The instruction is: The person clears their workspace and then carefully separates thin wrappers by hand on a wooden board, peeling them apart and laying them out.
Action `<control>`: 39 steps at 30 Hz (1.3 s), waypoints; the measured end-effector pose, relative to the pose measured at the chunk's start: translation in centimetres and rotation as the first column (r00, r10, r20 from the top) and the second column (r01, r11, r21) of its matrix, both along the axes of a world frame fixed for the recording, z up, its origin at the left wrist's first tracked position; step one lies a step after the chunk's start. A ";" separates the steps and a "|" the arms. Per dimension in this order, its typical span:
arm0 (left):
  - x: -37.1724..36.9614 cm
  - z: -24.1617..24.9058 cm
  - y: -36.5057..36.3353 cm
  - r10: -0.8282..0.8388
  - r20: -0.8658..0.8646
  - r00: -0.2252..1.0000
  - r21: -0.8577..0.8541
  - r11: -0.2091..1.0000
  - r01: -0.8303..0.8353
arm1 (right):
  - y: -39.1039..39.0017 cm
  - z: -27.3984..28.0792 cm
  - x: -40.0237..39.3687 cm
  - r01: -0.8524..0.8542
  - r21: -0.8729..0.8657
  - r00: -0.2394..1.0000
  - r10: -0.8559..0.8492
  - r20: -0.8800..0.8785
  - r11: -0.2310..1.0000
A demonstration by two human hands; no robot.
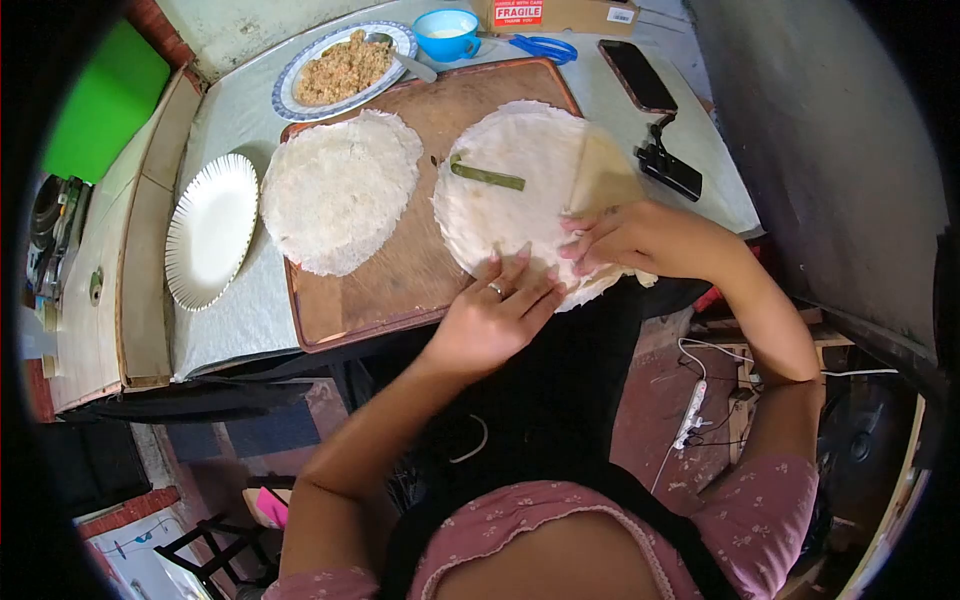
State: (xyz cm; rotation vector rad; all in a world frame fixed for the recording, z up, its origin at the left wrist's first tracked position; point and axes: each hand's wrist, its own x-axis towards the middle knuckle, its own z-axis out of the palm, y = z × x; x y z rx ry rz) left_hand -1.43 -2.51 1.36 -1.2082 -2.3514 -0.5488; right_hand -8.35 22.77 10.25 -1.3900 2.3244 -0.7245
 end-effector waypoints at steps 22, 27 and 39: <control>-4.5 6.0 -1.5 0.075 0.223 0.972 -0.040 0.997 -0.067 | -4.2 0.5 5.7 0.361 -0.074 0.777 -0.344 -0.527 0.930; -4.2 3.9 -0.7 0.101 0.412 0.906 0.127 0.978 -0.167 | -5.8 -1.5 4.5 0.359 -0.041 0.767 -0.320 -0.556 0.932; -4.8 2.1 -1.7 0.101 0.272 0.957 -0.086 0.993 -0.080 | 3.7 1.9 -1.6 0.290 -0.140 0.953 -0.272 0.135 0.947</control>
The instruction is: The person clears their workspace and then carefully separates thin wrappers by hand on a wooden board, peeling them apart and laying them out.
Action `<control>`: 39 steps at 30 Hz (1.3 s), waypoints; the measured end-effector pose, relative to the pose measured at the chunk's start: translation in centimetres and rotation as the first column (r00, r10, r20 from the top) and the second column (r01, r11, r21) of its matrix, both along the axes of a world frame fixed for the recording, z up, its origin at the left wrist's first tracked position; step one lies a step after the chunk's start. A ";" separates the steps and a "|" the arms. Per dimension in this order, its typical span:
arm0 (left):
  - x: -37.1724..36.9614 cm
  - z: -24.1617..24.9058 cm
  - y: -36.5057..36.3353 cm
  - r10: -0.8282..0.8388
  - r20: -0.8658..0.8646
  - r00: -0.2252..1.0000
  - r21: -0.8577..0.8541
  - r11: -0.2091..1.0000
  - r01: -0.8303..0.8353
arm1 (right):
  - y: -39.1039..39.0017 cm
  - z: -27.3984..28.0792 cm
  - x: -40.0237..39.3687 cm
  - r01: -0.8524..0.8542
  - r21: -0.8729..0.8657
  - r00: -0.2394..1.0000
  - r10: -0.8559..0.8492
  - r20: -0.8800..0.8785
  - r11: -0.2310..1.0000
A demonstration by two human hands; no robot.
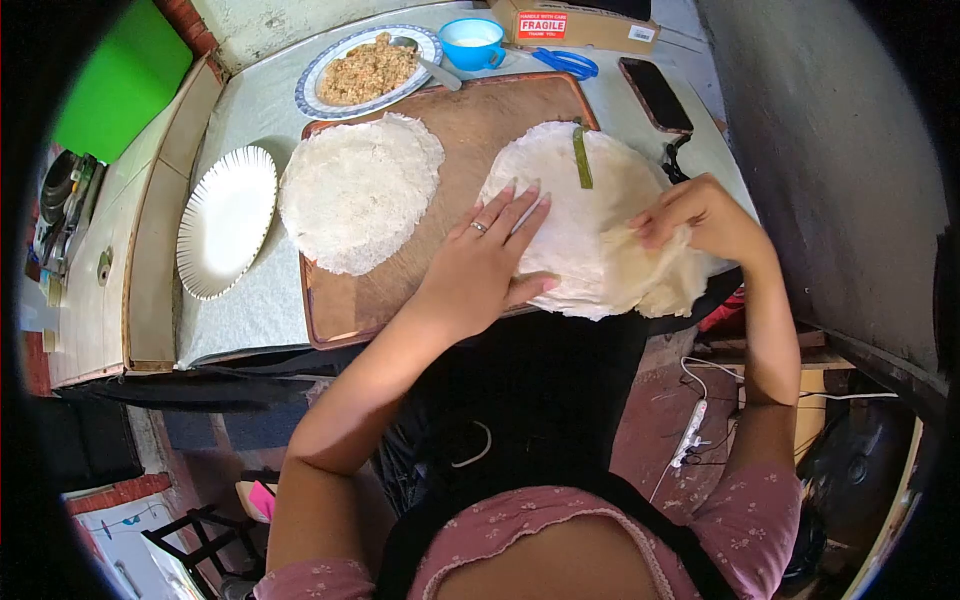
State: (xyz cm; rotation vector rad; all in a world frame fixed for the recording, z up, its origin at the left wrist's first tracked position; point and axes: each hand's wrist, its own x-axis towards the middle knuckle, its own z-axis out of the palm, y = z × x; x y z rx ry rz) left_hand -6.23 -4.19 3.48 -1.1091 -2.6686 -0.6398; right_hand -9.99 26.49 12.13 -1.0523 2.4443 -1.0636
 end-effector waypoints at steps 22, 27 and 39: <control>-0.1 0.9 0.1 0.002 0.040 0.999 -0.075 0.997 0.001 | 17.7 3.0 9.2 0.573 -0.405 0.710 -0.678 -0.190 0.713; 2.1 4.0 2.7 -0.277 0.254 0.926 0.356 0.918 0.177 | 6.0 6.1 9.7 0.681 -0.390 0.669 -0.743 -0.010 0.619; -0.5 -1.1 -3.3 -0.354 0.687 0.635 0.717 0.474 -0.511 | -3.8 -5.2 -1.7 0.598 -0.218 0.799 -0.595 0.090 0.771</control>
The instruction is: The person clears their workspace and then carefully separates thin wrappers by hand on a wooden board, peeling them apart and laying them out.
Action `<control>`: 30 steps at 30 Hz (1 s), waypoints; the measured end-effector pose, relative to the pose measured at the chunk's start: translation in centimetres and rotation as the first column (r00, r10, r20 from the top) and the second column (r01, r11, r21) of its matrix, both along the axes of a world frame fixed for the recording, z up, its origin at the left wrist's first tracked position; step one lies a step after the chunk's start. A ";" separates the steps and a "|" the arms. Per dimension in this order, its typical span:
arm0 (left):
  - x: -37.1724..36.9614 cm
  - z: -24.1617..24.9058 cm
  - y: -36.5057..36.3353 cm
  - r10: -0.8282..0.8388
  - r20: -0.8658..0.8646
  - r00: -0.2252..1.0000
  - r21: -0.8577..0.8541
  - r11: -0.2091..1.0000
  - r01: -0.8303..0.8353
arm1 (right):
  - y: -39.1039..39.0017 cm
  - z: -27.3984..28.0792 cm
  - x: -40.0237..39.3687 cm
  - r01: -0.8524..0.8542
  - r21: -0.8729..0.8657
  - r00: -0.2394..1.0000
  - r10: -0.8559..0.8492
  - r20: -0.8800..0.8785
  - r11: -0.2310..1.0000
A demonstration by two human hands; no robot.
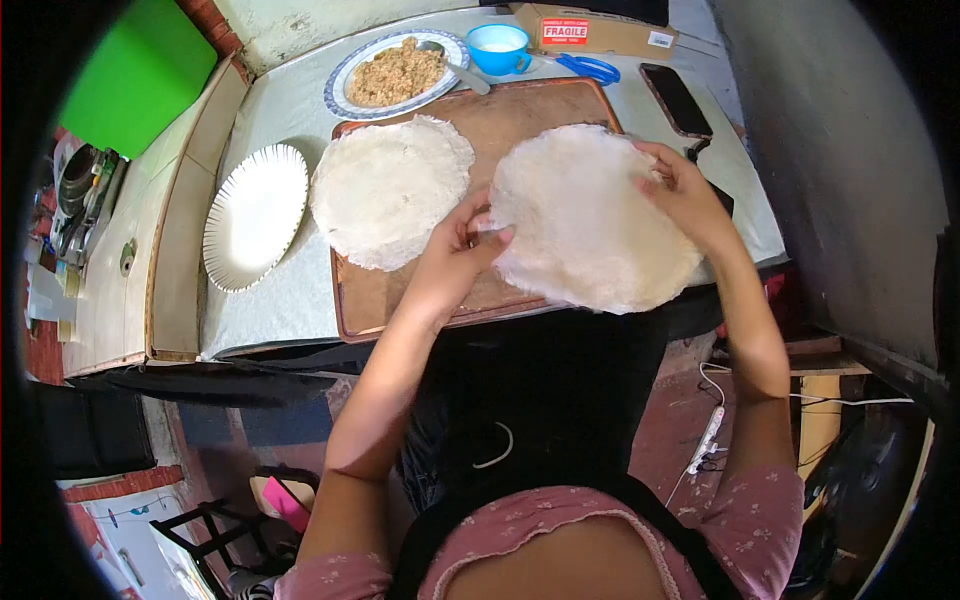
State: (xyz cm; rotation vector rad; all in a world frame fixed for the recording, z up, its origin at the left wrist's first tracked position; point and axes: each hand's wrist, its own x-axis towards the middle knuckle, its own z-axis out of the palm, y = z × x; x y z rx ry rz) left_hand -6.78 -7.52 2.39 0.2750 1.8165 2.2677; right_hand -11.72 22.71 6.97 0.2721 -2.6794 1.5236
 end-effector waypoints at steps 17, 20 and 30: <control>2.0 0.9 0.2 0.013 -0.126 0.992 0.065 0.998 -0.005 | -9.9 -0.8 8.5 -0.113 0.309 0.899 0.230 -0.374 0.944; 2.4 0.8 0.1 0.044 -0.116 0.992 0.065 0.997 -0.036 | -9.9 -1.7 8.2 -0.090 0.333 0.895 0.224 -0.387 0.938; 3.5 1.3 1.4 0.173 -0.093 0.980 0.102 0.981 -0.164 | -10.4 -0.8 8.6 -0.113 0.162 0.957 0.152 -0.248 0.980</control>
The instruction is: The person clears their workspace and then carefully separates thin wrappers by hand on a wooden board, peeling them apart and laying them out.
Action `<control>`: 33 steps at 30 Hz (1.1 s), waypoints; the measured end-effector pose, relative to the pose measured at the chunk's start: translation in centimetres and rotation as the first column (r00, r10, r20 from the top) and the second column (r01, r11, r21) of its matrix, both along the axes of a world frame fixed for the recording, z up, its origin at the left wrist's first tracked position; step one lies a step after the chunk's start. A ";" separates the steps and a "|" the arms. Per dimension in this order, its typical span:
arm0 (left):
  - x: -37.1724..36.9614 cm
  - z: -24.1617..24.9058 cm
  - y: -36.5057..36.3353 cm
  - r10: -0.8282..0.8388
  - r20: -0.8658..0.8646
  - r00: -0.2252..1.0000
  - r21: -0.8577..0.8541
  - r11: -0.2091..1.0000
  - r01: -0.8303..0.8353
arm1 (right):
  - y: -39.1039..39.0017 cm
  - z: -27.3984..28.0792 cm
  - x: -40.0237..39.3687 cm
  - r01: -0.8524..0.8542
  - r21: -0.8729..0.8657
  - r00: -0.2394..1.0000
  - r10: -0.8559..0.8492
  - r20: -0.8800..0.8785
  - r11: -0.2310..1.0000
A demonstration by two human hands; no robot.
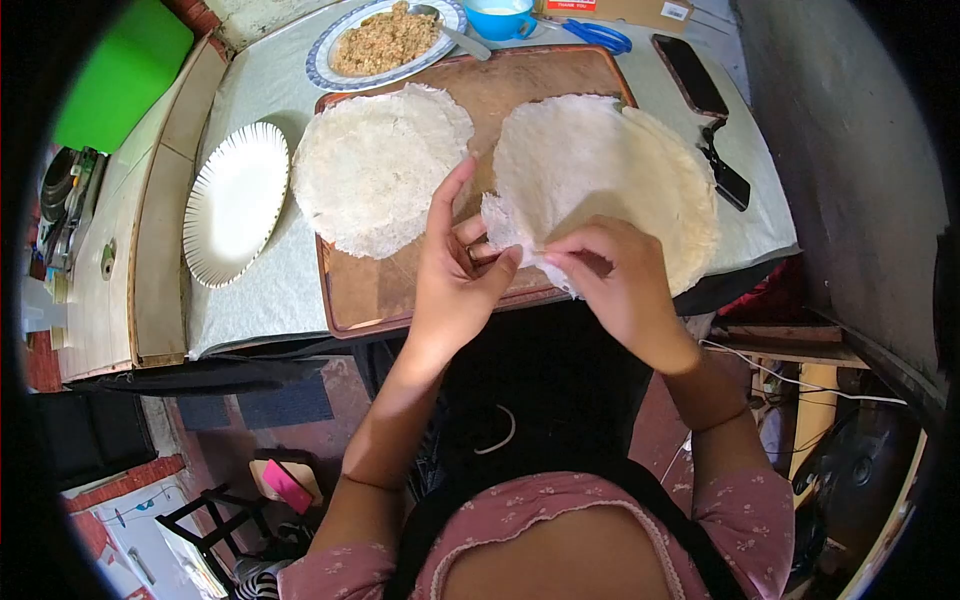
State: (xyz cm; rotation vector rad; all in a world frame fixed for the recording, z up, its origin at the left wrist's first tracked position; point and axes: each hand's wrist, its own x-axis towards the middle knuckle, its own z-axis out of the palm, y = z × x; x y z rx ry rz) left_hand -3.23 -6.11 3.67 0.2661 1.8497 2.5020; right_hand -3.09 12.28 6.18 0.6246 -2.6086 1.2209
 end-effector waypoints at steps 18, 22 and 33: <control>-0.5 -0.3 1.5 0.085 -0.183 0.979 -0.149 0.982 -0.113 | 0.0 2.0 -0.8 -0.106 0.068 0.989 0.112 -0.100 0.992; 0.2 1.2 1.7 0.070 -0.131 0.989 -0.078 0.994 -0.080 | 1.5 1.5 -1.0 -0.084 0.202 0.983 0.114 -0.144 0.976; 0.5 0.3 1.5 0.038 -0.144 0.989 -0.358 0.930 -0.088 | -1.3 0.6 -0.8 0.075 0.177 0.925 -0.002 -0.379 0.981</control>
